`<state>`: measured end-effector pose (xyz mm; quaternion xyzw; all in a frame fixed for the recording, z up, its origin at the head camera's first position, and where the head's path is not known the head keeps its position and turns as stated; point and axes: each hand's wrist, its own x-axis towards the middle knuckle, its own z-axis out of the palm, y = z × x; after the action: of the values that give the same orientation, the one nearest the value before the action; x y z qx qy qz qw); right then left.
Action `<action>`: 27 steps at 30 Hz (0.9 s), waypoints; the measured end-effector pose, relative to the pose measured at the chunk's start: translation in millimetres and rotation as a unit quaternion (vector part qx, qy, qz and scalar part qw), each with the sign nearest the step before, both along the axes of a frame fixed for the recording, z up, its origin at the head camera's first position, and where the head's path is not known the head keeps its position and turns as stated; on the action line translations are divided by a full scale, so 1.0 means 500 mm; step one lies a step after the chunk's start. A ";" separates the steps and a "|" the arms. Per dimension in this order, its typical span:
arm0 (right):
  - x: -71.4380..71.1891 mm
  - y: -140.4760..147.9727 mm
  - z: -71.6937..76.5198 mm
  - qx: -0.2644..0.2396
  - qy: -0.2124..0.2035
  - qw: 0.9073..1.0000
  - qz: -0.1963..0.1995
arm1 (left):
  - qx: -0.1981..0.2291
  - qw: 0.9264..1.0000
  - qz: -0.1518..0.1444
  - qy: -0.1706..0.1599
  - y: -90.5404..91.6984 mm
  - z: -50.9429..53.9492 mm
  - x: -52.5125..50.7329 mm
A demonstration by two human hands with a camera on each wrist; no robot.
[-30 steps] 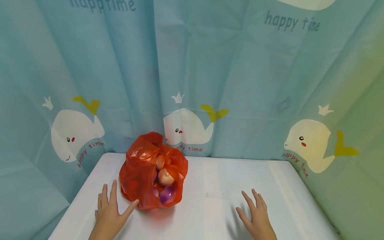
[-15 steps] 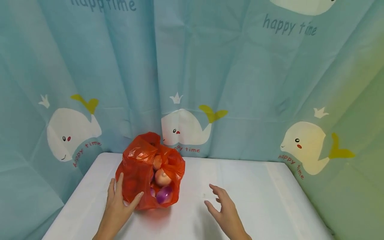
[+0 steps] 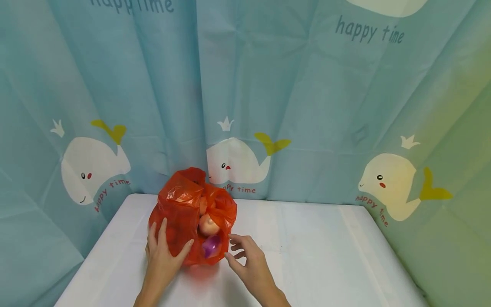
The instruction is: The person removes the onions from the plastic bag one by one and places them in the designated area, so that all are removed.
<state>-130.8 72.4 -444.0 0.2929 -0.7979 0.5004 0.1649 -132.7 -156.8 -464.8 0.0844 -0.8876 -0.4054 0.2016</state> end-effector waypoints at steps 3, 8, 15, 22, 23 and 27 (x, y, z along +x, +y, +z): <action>0.001 -0.021 0.000 -0.007 0.015 1.000 0.011 | 0.022 1.000 0.006 -0.008 0.008 0.003 0.003; -0.004 -0.040 0.002 0.008 0.044 0.999 0.005 | 0.049 0.999 0.005 0.009 0.027 0.008 0.004; -0.016 -0.054 0.005 0.032 0.036 0.999 -0.017 | 0.083 0.996 0.022 0.001 0.063 0.014 0.005; -0.035 -0.072 0.004 0.088 0.073 0.993 -0.006 | 0.101 0.994 0.037 -0.012 0.079 0.018 0.009; -0.036 -0.074 0.004 0.091 0.075 0.993 -0.002 | 0.104 0.994 0.040 -0.012 0.080 0.017 0.009; -0.039 -0.079 0.003 0.097 0.063 0.993 0.010 | 0.110 0.993 0.044 -0.004 0.082 0.012 0.008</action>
<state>-150.2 33.1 -442.3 0.3460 -0.8279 0.4027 0.1809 -128.9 -115.9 -458.8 0.1469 -0.8341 -0.4906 0.2048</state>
